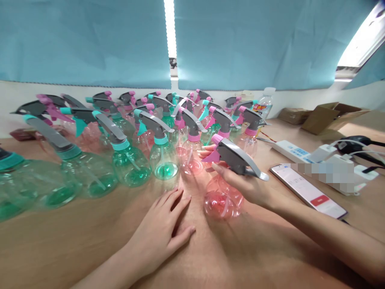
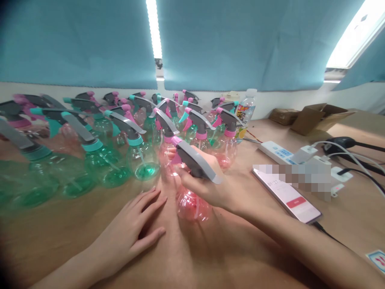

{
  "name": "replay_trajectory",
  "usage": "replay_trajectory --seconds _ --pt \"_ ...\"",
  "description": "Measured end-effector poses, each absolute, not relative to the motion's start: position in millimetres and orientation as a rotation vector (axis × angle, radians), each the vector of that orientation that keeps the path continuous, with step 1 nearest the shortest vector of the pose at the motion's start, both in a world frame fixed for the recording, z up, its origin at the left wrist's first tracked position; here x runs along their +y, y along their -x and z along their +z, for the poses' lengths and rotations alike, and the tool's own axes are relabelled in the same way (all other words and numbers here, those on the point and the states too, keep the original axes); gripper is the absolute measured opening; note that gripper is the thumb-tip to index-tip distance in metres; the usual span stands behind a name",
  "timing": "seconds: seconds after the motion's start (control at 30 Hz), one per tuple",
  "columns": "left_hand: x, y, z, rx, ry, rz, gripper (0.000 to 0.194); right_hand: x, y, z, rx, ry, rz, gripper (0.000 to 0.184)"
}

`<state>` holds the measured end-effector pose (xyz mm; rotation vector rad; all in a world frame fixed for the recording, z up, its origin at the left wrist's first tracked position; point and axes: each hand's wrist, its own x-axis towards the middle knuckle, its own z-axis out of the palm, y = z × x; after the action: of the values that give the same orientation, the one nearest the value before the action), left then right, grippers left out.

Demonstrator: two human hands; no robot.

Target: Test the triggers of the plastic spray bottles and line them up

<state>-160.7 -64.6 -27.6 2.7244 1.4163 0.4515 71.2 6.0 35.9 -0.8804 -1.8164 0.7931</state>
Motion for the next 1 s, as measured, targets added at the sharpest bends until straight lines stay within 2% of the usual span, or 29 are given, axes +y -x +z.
replay_trajectory --seconds 0.1,0.37,0.5,0.57,0.7,0.83,0.87,0.93,1.0 --pt "-65 161 -27 1.411 -2.721 0.463 0.052 4 -67 38 -1.846 0.897 0.797 0.013" --pt "-64 161 -27 1.416 -2.73 0.45 0.052 8 -72 35 -1.992 0.901 0.874 0.012" --pt "-63 160 -27 1.42 -2.739 0.447 0.052 15 -79 26 -2.089 0.831 0.881 0.043" --pt "-64 160 -27 1.42 -2.74 0.45 0.051 15 -80 24 -2.091 0.858 0.848 0.05" --pt "-64 161 -27 1.424 -2.735 0.459 0.052 8 -77 29 -2.026 0.982 0.737 0.04" --pt "-64 161 -28 1.413 -2.75 0.45 0.052 -1 -72 43 -2.042 1.082 0.669 0.005" --pt "-64 161 -28 1.414 -2.754 0.448 0.052 -2 -71 47 -2.054 1.092 0.658 0.008" --pt "-64 160 -27 1.417 -2.757 0.444 0.052 -4 -69 53 -2.078 1.103 0.657 0.027" --pt "-63 160 -27 1.415 -2.759 0.441 0.052 -5 -69 57 -2.098 1.118 0.678 0.034"
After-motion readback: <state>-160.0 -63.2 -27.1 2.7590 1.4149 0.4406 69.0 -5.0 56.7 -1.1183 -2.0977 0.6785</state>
